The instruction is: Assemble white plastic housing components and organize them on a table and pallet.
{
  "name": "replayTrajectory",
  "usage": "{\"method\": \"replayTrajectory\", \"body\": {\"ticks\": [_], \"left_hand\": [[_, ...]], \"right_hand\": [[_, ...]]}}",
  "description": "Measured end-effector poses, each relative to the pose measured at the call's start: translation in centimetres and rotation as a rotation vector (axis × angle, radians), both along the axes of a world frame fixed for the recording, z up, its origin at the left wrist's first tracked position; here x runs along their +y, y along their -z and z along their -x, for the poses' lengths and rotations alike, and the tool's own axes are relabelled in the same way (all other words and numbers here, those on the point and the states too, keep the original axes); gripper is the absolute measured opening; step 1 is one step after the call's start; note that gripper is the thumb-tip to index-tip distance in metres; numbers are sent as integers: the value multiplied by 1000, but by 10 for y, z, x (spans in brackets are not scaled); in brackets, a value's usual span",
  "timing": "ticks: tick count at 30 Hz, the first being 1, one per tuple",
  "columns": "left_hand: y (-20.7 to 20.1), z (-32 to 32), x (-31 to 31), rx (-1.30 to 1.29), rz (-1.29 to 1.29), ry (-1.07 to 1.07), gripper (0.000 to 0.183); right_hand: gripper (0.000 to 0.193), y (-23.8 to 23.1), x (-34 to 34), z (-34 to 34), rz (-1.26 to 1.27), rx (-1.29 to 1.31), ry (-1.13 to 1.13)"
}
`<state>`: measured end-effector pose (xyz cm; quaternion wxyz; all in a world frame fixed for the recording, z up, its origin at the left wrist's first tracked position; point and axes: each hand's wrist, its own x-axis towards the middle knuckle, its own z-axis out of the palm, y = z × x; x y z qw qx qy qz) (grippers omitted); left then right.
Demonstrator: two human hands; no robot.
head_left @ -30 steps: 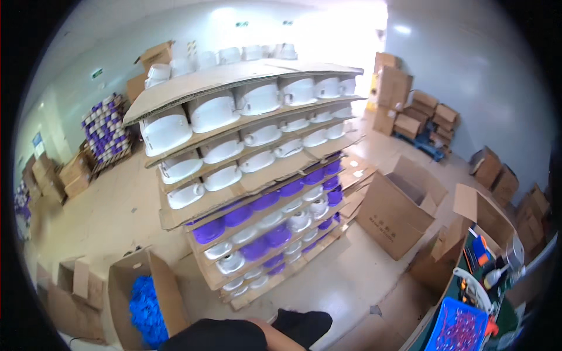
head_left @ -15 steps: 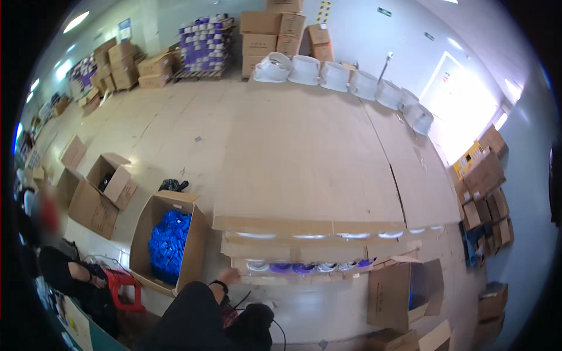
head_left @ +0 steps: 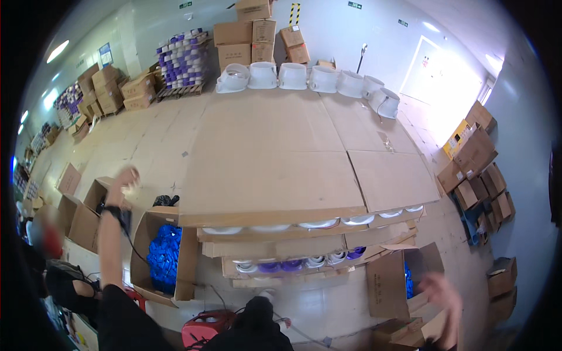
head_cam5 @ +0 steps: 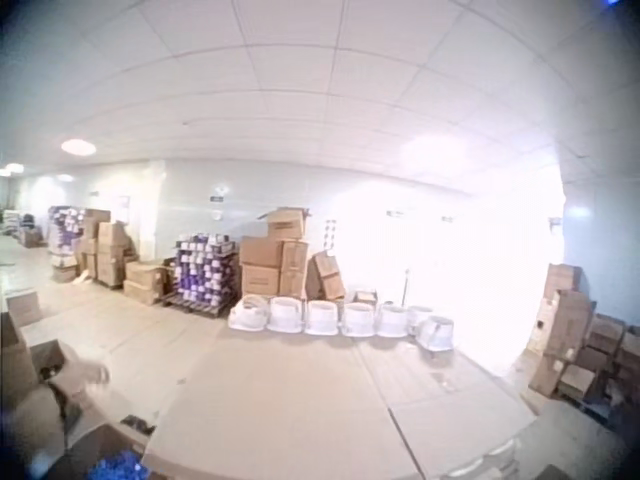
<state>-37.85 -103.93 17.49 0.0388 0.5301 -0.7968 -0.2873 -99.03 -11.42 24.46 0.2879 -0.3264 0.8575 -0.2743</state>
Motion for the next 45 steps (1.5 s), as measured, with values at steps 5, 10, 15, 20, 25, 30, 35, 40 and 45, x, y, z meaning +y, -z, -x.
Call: {"method": "replayTrajectory", "body": {"ticks": [5, 10, 15, 20, 25, 30, 35, 40, 45], "left_hand": [[-205, 247, 23, 141, 707, 512, 24], [-251, 411, 31, -19, 1016, 724, 43], [-204, 524, 14, -305, 934, 704, 54], [-141, 522, -22, -209, 895, 794, 72], [-124, 542, -42, -197, 1026, 689, 63], [-116, 549, -39, -350, 1031, 669, 56], [-113, 545, -52, -220, 1021, 676, 53], [-136, 501, -10, -190, 821, 735, 54], [-161, 500, 98, -31, 798, 997, 48]], "right_hand": [[25, -155, -108, 152, -51, 808, -341], [53, -170, -310, 233, 47, 747, -40], [66, -150, -402, 319, 58, 909, -174], [56, -114, -474, 355, -11, 829, -96], [57, -90, -472, 399, -102, 1111, -27], [48, -96, -497, 406, -96, 873, 43], [47, -106, -509, 406, -256, 608, 95], [43, -78, -521, 408, -273, 718, 18], [34, -50, -494, 417, -288, 942, 270]]}}
